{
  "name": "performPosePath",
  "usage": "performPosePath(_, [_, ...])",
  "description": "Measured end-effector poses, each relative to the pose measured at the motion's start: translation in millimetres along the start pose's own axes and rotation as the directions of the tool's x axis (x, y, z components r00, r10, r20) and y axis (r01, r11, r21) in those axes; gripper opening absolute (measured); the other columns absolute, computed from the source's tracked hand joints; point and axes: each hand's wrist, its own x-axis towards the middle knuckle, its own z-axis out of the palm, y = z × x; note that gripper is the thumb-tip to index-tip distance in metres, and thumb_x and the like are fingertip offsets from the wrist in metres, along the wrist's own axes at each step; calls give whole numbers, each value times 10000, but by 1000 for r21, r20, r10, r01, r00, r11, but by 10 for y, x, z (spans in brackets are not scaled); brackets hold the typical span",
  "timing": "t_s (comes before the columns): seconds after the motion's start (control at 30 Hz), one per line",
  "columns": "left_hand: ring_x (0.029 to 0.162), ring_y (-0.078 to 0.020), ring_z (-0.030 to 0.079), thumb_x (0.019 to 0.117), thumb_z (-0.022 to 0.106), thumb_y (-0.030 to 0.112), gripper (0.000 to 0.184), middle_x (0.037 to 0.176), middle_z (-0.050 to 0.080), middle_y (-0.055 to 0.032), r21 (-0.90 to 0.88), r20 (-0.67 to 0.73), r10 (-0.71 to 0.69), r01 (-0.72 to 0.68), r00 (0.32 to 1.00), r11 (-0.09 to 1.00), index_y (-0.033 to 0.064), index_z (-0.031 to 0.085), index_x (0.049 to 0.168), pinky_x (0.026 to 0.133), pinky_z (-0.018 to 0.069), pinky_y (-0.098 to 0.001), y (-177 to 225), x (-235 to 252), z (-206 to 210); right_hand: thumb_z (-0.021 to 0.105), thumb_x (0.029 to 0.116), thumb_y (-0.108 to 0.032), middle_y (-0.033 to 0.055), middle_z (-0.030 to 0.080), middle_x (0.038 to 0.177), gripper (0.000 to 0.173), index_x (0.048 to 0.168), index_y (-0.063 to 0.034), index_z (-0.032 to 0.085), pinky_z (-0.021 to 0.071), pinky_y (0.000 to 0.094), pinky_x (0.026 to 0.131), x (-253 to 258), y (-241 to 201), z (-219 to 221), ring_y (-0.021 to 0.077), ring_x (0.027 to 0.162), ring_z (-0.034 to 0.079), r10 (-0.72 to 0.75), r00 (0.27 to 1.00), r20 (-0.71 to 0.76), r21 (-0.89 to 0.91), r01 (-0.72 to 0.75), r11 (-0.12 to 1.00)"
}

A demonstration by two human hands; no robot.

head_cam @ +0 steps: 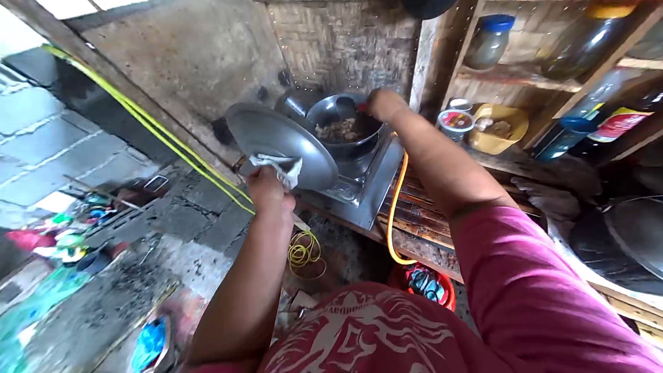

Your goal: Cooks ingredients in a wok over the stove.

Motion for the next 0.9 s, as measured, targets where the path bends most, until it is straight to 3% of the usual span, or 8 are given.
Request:
performPosePath(0.27, [614,-116,545,1094,437,226,172,818,555,-45,-62,0,-12,12,1000,998,95,508,1179,544,500,-287,11,51,-299,488,1064,-266,246,606,1399,404,1313,18,632,450,661,1060,379,51,249,416,1335,563,172,984,54,78,-176,981])
performPosePath(0.33, [625,-119,562,1099,425,232,166,809,559,-44,-63,-18,-22,21,1000,998,97,509,1148,559,519,-293,4,79,-377,479,1074,-258,256,594,1412,409,1316,37,627,436,655,1084,445,-73,343,418,1351,548,97,991,89,54,-102,993])
performPosePath(0.4, [688,-133,575,1104,405,228,189,871,555,-56,-48,-37,-36,34,999,998,93,487,1207,614,531,-310,10,72,-445,496,1064,-200,262,591,1409,368,1312,37,629,443,654,1078,466,-221,392,426,1347,548,-20,993,120,-12,21,1000])
performPosePath(0.5, [670,-134,569,1105,400,246,202,868,549,-57,-33,-59,-45,43,997,999,105,468,1233,597,528,-310,-19,75,-499,543,1025,-139,241,614,1379,336,1327,-27,635,468,677,1029,397,-394,415,435,1312,572,-151,976,154,-110,169,979])
performPosePath(0.6, [700,-149,584,1101,408,224,210,896,558,-73,-30,-45,-42,41,998,999,91,463,1254,623,538,-326,-59,48,-498,625,976,-127,210,656,1320,289,1254,-115,702,505,716,925,173,-450,342,446,1238,615,-217,966,144,-282,250,926])
performPosePath(0.73, [623,-133,560,1100,418,227,183,835,557,-62,-34,-16,-48,47,999,998,86,483,1198,554,514,-301,-125,-56,-335,660,956,-125,190,647,1330,239,1181,-102,739,456,688,1006,-214,-338,151,433,1246,595,-293,954,62,-429,291,855])
performPosePath(0.83, [670,-141,556,1100,419,218,228,897,546,-75,-38,3,-78,78,997,996,82,473,1275,583,505,-302,-168,-181,-176,644,951,-82,218,639,1324,268,1201,-127,732,477,719,960,-500,-216,-170,474,1218,603,-265,964,27,-445,249,860])
performPosePath(0.9, [664,-149,557,1097,420,202,208,887,549,-82,-63,5,-86,86,996,994,73,481,1248,578,506,-307,-202,-235,-71,663,936,-90,233,670,1241,267,1188,-144,733,484,736,912,-695,-133,-397,483,1166,627,-253,966,56,-429,252,867])
